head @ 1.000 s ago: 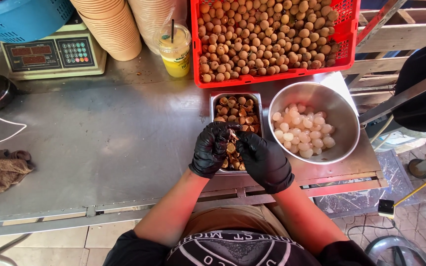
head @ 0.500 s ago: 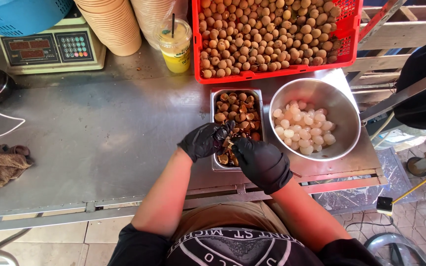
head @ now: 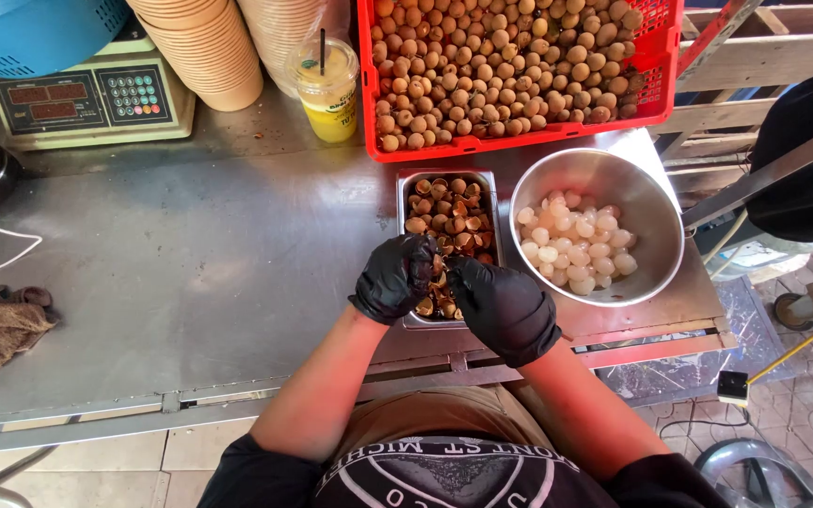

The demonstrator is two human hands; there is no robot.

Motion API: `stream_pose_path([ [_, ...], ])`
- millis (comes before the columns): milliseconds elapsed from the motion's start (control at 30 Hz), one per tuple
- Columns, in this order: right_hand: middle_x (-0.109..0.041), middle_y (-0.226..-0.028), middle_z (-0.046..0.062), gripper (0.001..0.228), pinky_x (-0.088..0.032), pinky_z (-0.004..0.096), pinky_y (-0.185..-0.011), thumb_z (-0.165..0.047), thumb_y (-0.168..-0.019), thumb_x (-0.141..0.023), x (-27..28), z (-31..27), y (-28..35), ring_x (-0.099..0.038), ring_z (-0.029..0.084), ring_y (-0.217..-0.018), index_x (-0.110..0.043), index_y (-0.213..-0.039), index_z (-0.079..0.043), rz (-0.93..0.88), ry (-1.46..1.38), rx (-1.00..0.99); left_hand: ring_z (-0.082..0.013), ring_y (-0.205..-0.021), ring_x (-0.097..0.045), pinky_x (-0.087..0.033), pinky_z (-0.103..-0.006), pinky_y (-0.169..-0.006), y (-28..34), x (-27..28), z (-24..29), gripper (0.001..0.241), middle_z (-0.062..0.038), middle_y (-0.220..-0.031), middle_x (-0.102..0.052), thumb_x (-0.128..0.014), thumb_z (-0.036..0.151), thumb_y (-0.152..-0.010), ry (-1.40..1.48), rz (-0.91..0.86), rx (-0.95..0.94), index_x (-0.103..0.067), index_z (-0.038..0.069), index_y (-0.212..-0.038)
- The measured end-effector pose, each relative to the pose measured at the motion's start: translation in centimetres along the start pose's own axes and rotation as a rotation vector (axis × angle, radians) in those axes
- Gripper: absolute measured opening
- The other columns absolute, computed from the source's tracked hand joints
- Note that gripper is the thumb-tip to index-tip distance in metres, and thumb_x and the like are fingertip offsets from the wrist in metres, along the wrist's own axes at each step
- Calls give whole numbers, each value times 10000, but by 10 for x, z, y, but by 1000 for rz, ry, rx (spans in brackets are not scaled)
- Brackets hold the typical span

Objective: Peeling longan fruit and removing the seeds using a small seed remover tool.

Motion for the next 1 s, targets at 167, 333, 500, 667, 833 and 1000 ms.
stream_pose_path([
  [167,-649,-721,201,124,-483,519,-537,-125,-880,-696,-17,15,9,-639,424,-641,-635,-976,-76,18,-20,-16,-430,-821,-640,-496,-506,-697,-7,-9,-4,406,-186,-864,-680,-439,405,-1066,58,-104,-89,-668,83,-973],
  [333,-644,-721,198,113,-478,527,-555,-144,-927,-707,-13,16,7,-642,420,-661,-615,-929,-80,21,18,-80,-422,-818,-618,-484,-482,-702,-8,-24,-25,446,-184,-846,-654,-393,420,-1104,134,-181,-26,-644,76,-969],
  [500,-653,-758,179,113,-481,515,-518,-87,-882,-666,-13,2,5,-643,405,-641,-638,-991,-73,-53,104,-8,-269,-768,-609,-531,-374,-744,3,-66,-75,428,-96,-821,-676,-478,447,-1056,437,-598,249,-678,68,-1064],
  [667,-665,-757,176,99,-500,499,-547,-137,-879,-690,-16,3,8,-654,403,-664,-636,-953,-98,-30,39,53,-236,-862,-652,-541,-386,-754,2,-30,-38,365,-85,-983,-724,-558,368,-1038,275,-458,73,-690,85,-1226],
  [833,-666,-727,207,112,-486,509,-539,-140,-918,-690,-6,16,-2,-652,413,-641,-685,-1023,-103,-48,25,-118,-229,-832,-598,-470,-364,-726,40,-70,-56,361,-98,-990,-702,-530,277,-1155,1358,-244,688,-751,2,-1230],
  [1000,-675,-775,212,187,-504,508,-561,-150,-883,-689,-19,28,0,-652,428,-678,-671,-1054,-74,-25,-138,-36,-424,-764,-641,-483,-503,-692,8,-15,-8,520,-204,-759,-662,-402,415,-1090,107,-131,189,-682,45,-856],
])
Point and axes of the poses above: each hand's wrist, its own y-axis away from the middle knuckle, its own x-axis out of the back of the hand, z = x × y, the point moved 9 cm from there along -y, towards the middle knuckle
